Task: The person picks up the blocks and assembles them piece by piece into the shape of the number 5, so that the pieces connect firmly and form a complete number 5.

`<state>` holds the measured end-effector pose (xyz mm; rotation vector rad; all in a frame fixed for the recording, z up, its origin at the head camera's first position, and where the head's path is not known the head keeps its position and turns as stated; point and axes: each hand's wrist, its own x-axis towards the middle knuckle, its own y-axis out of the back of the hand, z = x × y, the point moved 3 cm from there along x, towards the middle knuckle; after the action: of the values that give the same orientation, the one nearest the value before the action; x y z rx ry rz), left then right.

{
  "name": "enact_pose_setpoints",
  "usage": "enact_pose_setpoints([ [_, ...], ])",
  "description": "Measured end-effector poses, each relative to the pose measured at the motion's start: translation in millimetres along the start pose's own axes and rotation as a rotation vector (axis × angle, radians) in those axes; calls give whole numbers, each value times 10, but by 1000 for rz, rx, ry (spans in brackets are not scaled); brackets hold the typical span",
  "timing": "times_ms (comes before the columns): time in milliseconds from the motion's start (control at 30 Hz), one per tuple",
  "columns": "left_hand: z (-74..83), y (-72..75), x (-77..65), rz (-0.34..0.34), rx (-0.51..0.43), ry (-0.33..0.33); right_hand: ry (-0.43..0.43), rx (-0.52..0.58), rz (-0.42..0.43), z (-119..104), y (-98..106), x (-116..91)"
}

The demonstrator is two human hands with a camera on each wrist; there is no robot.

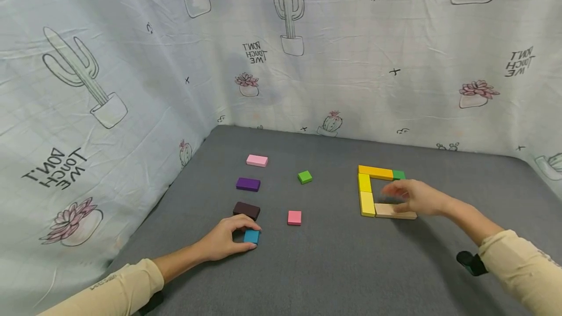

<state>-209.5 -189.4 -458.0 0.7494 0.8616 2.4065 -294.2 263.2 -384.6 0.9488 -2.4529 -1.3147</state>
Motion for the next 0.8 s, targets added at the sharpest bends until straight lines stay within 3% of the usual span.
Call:
enact_pose_setpoints([
  [300, -2, -2, 0, 3, -4, -13, 21, 71, 77, -62, 41, 188],
  [800, 8, 2, 2, -5, 3, 12, 134, 105, 160, -398, -111, 773],
])
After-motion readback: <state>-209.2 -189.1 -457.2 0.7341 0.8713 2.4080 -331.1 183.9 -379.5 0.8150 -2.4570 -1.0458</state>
